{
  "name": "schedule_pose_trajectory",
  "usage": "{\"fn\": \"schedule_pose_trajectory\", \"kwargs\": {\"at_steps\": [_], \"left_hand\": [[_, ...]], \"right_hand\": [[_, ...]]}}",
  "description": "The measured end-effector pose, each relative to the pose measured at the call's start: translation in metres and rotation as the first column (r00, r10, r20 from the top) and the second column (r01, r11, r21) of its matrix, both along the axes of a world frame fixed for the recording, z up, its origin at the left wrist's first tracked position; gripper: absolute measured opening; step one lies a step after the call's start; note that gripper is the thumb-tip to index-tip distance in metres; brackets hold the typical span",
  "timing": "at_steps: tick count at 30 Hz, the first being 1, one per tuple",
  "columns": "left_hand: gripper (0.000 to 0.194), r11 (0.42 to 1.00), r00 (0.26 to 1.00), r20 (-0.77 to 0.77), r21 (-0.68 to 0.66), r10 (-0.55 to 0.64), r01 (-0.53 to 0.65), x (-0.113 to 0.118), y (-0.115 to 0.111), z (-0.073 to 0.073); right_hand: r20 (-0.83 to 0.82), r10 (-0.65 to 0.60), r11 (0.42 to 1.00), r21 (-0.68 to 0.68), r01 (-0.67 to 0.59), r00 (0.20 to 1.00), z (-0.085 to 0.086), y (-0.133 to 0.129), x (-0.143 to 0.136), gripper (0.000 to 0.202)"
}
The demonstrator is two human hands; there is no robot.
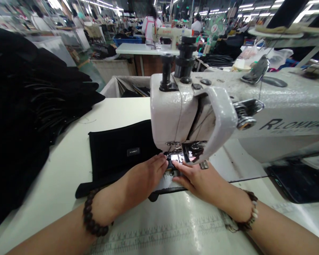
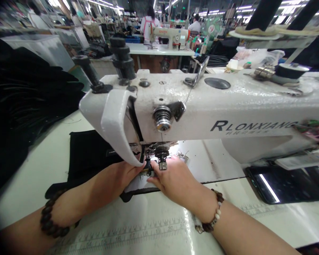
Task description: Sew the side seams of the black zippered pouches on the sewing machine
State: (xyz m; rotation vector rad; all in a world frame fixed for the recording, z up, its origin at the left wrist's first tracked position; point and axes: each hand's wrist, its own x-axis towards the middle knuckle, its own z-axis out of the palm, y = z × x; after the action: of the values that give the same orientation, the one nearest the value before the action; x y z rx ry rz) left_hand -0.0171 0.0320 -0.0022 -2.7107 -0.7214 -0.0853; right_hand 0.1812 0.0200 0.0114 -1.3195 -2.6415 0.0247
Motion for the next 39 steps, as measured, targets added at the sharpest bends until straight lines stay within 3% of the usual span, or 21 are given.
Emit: {"fn": "schedule_pose_trajectory", "kwargs": {"at_steps": [5, 11, 21, 27, 31, 35, 39], "left_hand": [[0.042, 0.992, 0.997, 0.002, -0.104, 0.072, -0.071, 0.002, 0.007, 0.000], [0.039, 0.988, 0.998, 0.051, -0.151, 0.039, -0.031, 0.000, 0.015, 0.002], [0.035, 1.000, 0.997, -0.079, 0.015, -0.017, 0.018, -0.002, 0.009, 0.002], [0.033, 0.999, 1.000, -0.019, -0.034, 0.000, -0.001, -0.003, 0.005, 0.000], [0.033, 0.997, 0.999, 0.033, -0.070, 0.027, -0.025, 0.000, 0.007, 0.001], [0.026, 0.972, 0.986, 0.050, -0.184, 0.160, -0.149, 0.001, 0.005, 0.008], [0.010, 0.910, 0.922, 0.068, -0.206, 0.380, -0.360, -0.013, 0.013, 0.013]], "right_hand": [[-0.041, -0.011, 0.999, -0.044, 0.009, 0.999, -0.002, 0.002, 0.000, 0.035], [-0.068, -0.006, 0.998, -0.055, 0.003, 0.998, -0.004, 0.004, 0.002, 0.036], [-0.078, 0.050, 0.997, -0.058, -0.055, 0.996, -0.003, 0.005, 0.000, 0.028], [-0.104, 0.074, 0.997, -0.019, -0.076, 0.992, -0.018, 0.005, 0.005, 0.026], [-0.141, 0.083, 0.993, 0.091, -0.070, 0.987, -0.029, 0.005, 0.008, 0.029], [-0.133, 0.067, 0.978, 0.207, -0.039, 0.989, -0.034, 0.002, 0.013, 0.030], [-0.138, 0.122, 0.982, 0.163, -0.099, 0.983, -0.039, 0.004, 0.021, 0.026]]}}
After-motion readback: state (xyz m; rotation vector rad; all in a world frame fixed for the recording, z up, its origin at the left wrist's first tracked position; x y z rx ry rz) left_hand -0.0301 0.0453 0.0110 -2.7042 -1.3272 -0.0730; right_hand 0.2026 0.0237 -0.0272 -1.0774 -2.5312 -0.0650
